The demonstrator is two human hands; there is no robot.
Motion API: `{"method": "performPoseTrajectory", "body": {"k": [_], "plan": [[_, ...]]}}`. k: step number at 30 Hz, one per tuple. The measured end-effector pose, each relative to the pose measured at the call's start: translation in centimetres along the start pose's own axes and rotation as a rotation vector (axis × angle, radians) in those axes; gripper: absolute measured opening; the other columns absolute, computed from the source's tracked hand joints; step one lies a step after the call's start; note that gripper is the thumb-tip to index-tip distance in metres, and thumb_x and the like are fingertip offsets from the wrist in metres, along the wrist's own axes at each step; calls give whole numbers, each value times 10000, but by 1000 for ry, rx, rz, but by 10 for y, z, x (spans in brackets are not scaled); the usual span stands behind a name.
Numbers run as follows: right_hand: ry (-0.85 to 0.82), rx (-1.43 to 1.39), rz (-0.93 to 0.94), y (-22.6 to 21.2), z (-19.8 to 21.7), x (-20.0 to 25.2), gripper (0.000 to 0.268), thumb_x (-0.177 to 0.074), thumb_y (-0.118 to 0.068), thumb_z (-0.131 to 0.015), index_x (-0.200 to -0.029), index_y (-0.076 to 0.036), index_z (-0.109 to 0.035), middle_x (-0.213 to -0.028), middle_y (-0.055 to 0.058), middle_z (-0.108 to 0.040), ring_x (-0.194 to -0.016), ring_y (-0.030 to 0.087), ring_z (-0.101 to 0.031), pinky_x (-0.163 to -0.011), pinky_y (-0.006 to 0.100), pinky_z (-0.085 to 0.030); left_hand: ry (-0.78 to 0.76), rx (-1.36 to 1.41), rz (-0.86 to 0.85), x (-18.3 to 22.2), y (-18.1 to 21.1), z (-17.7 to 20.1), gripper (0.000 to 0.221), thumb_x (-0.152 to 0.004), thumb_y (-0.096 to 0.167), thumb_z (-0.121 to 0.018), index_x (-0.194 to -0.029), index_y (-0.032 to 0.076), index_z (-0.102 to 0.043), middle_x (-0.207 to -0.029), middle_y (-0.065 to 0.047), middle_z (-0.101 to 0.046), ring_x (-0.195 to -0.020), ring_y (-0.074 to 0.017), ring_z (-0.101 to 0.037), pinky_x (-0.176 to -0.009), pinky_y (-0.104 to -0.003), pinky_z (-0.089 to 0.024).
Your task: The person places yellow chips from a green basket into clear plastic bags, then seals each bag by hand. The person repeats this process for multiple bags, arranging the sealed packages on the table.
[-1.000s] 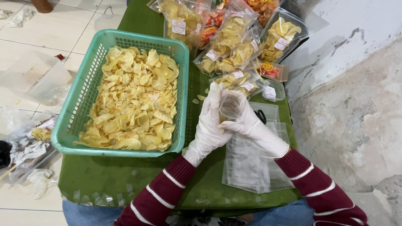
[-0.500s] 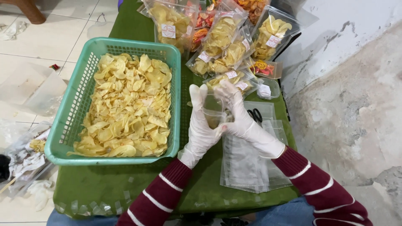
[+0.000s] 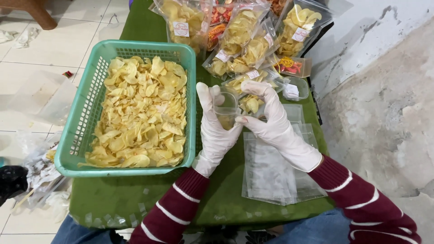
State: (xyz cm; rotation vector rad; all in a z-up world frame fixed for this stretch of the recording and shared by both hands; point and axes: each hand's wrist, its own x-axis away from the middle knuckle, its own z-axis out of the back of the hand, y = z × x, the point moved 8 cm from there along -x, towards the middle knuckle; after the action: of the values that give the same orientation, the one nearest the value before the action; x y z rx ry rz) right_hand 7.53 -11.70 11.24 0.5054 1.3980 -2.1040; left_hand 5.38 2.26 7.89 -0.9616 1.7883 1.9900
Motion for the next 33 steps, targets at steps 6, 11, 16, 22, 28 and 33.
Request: {"method": "performPoseTrajectory", "body": {"k": [6, 11, 16, 22, 28, 33], "plan": [[-14, -132, -296, 61, -4, 13, 377, -786, -107, -779, -1137, -114, -643, -998, 9, -689, -924, 73, -621, -882, 304, -520, 22, -36, -28, -2, -13, -10, 1065, -804, 262, -796, -1523, 26, -46, -1368, -219, -486, -1193, -396, -557, -967, -480, -500], [29, -16, -332, 45, -3, 16, 410, -762, -144, -806, -1135, -103, -639, -968, 54, -675, -880, 115, -619, -842, 349, -522, -12, 26, -28, 0, -20, -12, 1059, -804, 242, -786, -1522, 29, -38, -1355, -235, -491, -1220, -399, -533, -987, -489, -483], [35, 141, -357, 83, -2, 24, 176, -807, -157, -751, -970, -144, -685, -806, 59, -693, -766, 164, -676, -737, 332, -530, -78, 34, -86, -3, -15, -9, 1013, -805, 158, -749, -1516, 2, -44, -1432, -209, -426, -1309, -381, -459, -1073, -486, -411], [107, 127, -241, 93, -1, 22, 65, -836, -56, -694, -848, -114, -669, -692, 51, -685, -667, 138, -646, -691, 293, -515, -272, 239, -39, -3, 3, -12, 866, -741, 14, -611, -1507, 14, -207, -1554, -249, -197, -1432, -394, -217, -1169, -481, -223], [14, 24, 46, 49, -7, 13, 182, -842, -208, -734, -754, -106, -612, -1125, 74, -579, -1061, 211, -488, -950, 323, -376, -286, 444, 141, -6, -4, -17, 721, -821, 20, -583, -1475, 63, -280, -1426, -164, -435, -1350, -272, -412, -1124, -417, -352], [-58, -332, -290, 47, -20, 10, 189, -766, -121, -787, -771, -25, -625, -1064, 87, -647, -988, 146, -576, -927, 338, -453, -175, 194, 38, -2, -2, -9, 556, -844, 213, -725, -1335, 100, -491, -1352, -93, -459, -1369, -282, -378, -1147, -428, -300]]}}
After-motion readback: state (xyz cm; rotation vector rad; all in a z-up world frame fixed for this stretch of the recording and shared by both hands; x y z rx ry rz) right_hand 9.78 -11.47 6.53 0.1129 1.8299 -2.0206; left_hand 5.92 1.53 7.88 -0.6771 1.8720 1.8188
